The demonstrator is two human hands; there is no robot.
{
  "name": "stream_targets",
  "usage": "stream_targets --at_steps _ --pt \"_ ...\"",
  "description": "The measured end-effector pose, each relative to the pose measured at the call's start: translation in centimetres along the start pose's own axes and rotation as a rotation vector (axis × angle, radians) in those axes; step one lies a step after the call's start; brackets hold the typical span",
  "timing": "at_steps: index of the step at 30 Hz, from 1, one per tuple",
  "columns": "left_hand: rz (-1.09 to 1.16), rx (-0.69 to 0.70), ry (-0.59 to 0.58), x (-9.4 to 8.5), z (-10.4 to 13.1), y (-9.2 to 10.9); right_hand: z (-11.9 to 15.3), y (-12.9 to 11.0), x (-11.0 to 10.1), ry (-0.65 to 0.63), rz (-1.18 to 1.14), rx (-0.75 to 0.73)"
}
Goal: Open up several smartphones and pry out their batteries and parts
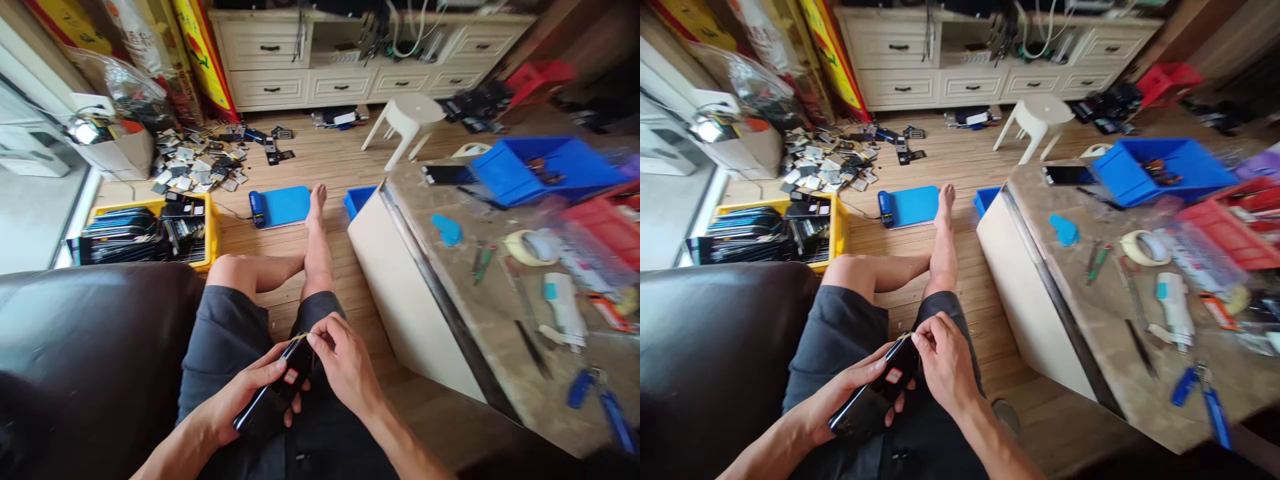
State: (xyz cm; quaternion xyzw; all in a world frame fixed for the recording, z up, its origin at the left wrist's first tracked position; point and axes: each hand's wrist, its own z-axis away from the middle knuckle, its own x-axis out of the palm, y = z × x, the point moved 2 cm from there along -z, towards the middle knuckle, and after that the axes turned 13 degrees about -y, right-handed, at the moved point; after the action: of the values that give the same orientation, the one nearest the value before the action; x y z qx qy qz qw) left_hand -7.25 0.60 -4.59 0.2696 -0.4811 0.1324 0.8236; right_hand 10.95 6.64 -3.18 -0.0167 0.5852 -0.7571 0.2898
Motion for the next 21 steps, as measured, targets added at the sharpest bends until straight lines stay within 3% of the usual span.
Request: stream_targets --at_steps 3,5,8,10,15,18,21 --pt "-0.078 -0.077 0.016 -1.0 0.2 -0.7 -1.1 4.1 -1.8 0.276 -0.253 0.159" --pt "-0.133 -0.078 -0.03 -2.3 0.3 -1.0 -1.7 6.4 -4.5 0.412 -0.292 0.185" --pt "-0.141 -0.036 -0.141 -3.7 0.3 -0.7 -2.2 7.8 -10.0 0.464 -0.29 0.153" --pt "-0.064 -0.043 -0.108 -3.7 0.2 -0.1 -2.4 7.8 -14.2 0.483 -0.28 0.125" --pt "0.092 -0.017 0.247 -0.6 -0.6 1.0 -3.4 7.2 -25.0 0.752 -0.26 0.07" --pt "0.04 0.029 0.267 1.7 -1.6 1.2 -4.0 8.1 -29.4 0.842 -0.247 0.08" --pt "0.026 0.114 0.28 2.7 -2.6 1.3 -4.4 9.8 -31.5 0.863 -0.233 0.094"
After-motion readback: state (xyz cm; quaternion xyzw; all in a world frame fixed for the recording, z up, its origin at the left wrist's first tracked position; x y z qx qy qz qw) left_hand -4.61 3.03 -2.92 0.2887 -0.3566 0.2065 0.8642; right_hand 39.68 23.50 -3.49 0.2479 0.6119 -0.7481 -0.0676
